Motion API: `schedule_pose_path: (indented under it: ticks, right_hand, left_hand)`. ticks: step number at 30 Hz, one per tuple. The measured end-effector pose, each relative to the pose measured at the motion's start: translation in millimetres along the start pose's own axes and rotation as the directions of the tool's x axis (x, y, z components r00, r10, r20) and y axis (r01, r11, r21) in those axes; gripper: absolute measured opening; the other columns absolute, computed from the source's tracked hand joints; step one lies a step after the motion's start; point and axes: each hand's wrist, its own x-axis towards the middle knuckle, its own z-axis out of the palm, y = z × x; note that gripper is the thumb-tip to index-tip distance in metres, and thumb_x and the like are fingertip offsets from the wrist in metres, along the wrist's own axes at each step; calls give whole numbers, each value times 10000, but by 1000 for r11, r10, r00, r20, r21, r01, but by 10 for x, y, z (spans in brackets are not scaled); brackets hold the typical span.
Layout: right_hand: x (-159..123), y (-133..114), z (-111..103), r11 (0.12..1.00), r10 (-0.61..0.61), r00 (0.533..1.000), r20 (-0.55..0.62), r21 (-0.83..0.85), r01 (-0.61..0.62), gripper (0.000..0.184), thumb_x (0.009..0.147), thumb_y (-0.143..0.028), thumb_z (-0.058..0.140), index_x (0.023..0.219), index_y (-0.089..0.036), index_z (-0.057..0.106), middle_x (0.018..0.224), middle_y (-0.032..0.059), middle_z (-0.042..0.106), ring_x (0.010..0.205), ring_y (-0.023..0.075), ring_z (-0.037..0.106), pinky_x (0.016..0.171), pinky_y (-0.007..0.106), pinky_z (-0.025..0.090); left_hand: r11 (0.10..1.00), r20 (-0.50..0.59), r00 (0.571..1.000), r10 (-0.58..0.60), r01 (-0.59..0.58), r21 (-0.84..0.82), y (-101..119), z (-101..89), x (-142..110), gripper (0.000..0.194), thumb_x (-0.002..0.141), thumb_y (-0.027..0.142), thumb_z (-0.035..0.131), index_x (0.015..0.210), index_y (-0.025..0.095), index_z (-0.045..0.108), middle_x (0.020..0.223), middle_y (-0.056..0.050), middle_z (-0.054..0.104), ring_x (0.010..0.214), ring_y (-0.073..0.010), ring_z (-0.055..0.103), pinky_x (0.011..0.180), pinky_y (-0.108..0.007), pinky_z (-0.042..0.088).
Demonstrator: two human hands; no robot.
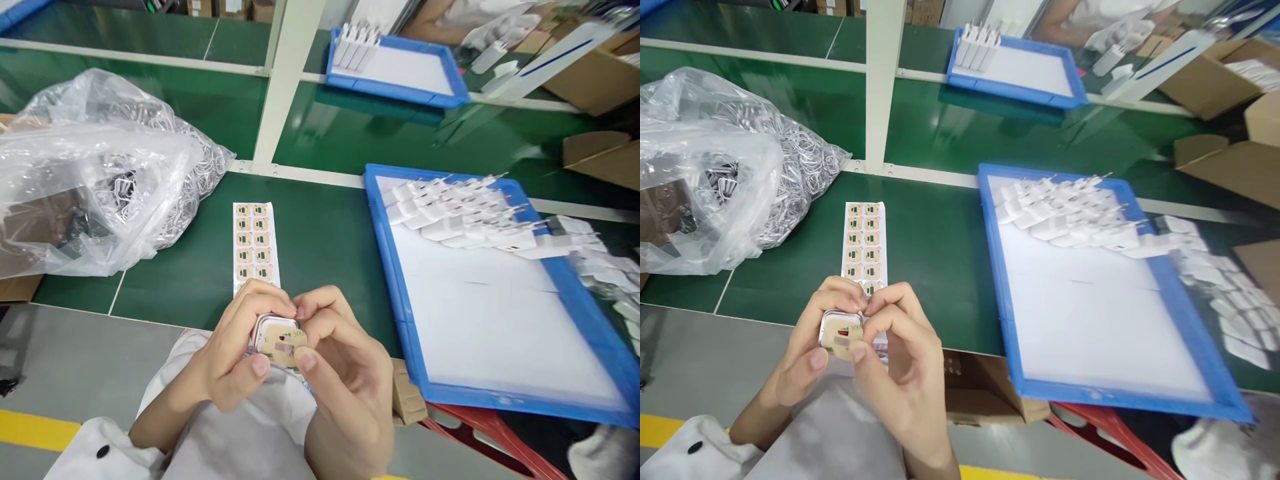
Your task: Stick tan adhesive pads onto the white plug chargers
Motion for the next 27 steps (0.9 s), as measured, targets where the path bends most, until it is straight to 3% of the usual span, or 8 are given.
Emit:
schedule_pose_path:
  ticks: [9, 27]
  right_hand:
    - [-1, 28, 2, 998, -31, 999, -19, -63, 30, 211, 946, -223, 695, 747, -232, 624, 911, 34, 541, 871, 200, 597, 769, 327, 523]
    - [35, -18, 11, 987, -88, 996, -15, -136, 85, 206, 921, -153, 672, 741, -228, 604, 889, 20, 553, 833, 173, 614, 724, 294, 524]
  left_hand:
    - [1000, -1, 1000, 20, -20, -18, -26, 2, 10, 419, 1003, 559, 599, 1330, 297, 624, 1172, -73, 603, 1085, -273, 584, 969, -431, 480]
    - [999, -4, 999, 47, -47, 13, -30, 16, 26, 380, 1027, 519, 573, 1326, 289, 612, 1159, -69, 589, 1072, -261, 590, 944, -423, 484]
